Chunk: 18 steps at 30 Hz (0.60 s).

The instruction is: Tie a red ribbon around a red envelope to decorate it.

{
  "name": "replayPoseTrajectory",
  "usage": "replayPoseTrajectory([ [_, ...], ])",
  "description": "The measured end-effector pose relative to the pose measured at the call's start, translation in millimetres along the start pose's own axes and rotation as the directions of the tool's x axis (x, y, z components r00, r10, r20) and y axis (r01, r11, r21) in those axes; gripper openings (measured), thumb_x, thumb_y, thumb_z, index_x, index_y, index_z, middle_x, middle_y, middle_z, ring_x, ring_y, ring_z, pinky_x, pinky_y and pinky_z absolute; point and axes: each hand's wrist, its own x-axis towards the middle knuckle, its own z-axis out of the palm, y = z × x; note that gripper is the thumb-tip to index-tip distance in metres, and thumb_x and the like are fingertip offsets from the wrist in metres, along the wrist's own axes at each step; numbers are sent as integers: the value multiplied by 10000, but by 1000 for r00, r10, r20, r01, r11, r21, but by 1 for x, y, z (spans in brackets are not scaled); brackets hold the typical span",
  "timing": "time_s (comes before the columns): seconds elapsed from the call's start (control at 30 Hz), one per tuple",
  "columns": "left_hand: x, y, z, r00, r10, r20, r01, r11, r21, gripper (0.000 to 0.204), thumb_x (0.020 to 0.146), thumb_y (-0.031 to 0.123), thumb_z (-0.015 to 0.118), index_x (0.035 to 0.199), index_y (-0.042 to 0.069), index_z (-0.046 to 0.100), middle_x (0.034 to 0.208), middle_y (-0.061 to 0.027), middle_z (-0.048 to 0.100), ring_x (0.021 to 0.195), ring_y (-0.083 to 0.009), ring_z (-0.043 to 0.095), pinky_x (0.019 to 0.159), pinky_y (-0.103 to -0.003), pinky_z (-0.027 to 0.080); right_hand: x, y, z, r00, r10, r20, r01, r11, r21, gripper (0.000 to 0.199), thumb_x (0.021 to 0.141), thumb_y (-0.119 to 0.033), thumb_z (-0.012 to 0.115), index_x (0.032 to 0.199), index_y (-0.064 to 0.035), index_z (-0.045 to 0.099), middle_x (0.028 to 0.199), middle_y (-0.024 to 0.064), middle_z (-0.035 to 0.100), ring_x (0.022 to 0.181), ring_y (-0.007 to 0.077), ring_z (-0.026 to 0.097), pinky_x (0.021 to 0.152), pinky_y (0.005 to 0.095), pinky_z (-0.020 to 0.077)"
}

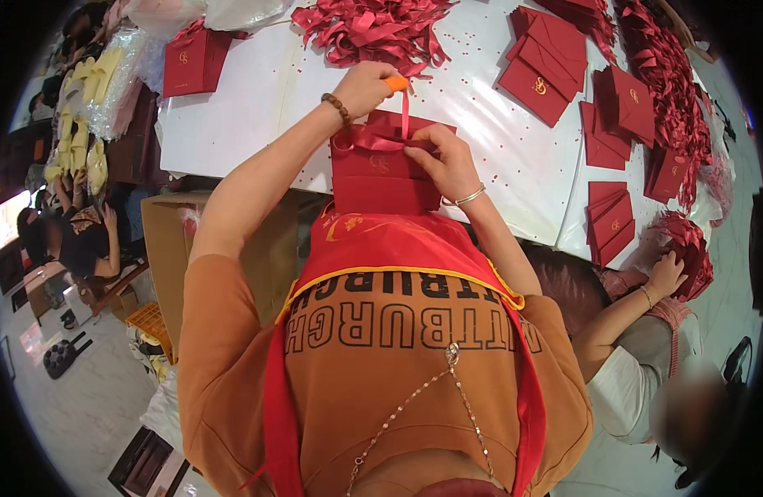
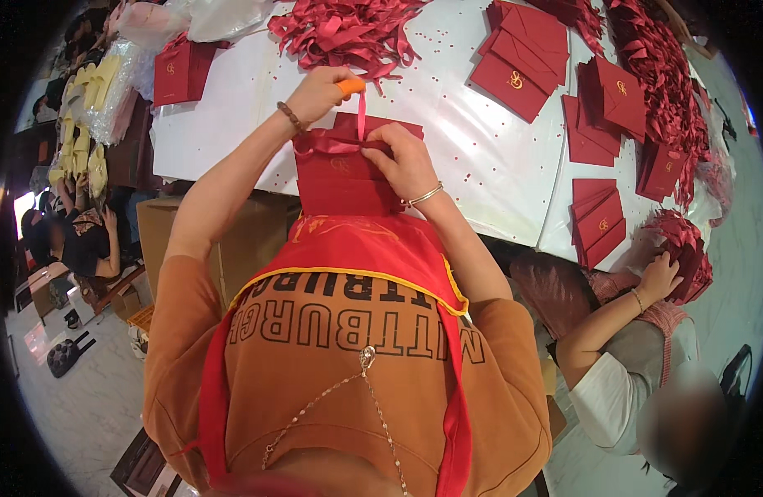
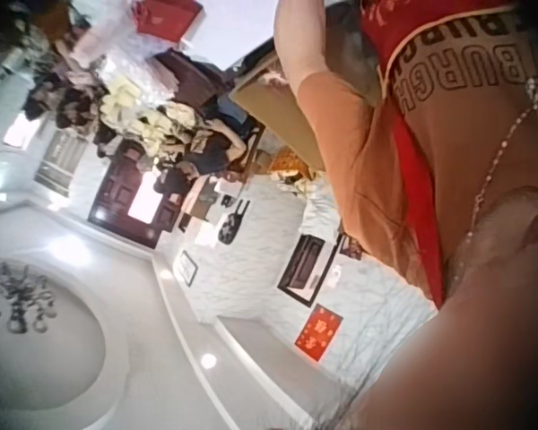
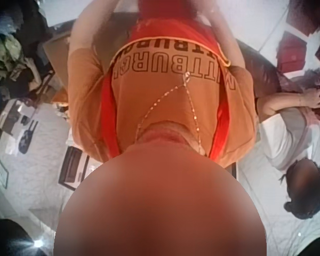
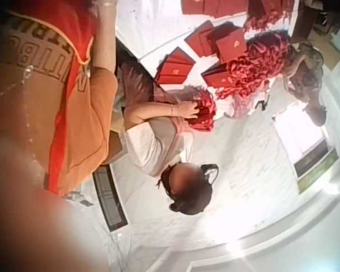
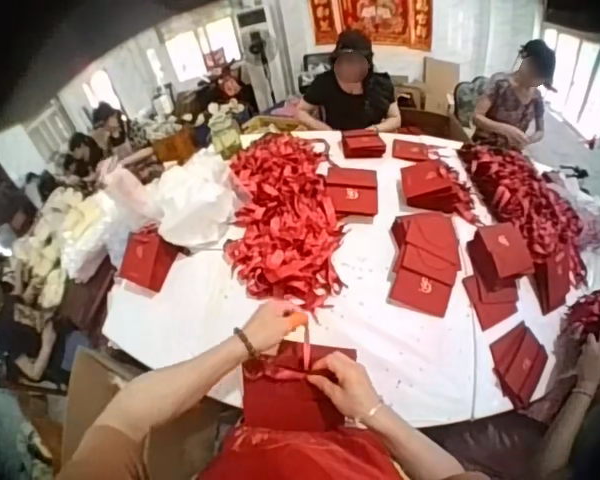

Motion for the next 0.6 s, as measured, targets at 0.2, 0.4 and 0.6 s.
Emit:
replayPoseTrajectory([
  [0.2,-44,-4,-22,988,141,61,-147,983,112,204,773,239,602,826,42,599,729,-49,589,655,-133,557,587,-258,441,0,19,-1,986,157,-50,-152,984,92,190,725,-107,649,876,-20,576,815,109,586,708,222,563,638,295,449],
  [0.4,-75,-14,-5,826,564,-13,-437,654,617,92,729,114,607,808,79,577,766,-50,581,721,-245,537,699,-344,369,-1,17,1,988,136,-68,-132,989,64,184,728,-100,648,874,-16,575,795,101,582,691,203,555,626,287,446],
  [0.6,-84,-14,3,799,599,-53,-429,629,648,112,693,97,595,792,100,543,829,-14,559,823,-183,513,730,-333,332,0,7,1,990,128,-58,-125,991,46,183,727,-88,648,875,-11,572,793,101,582,689,200,553,626,286,446],
])
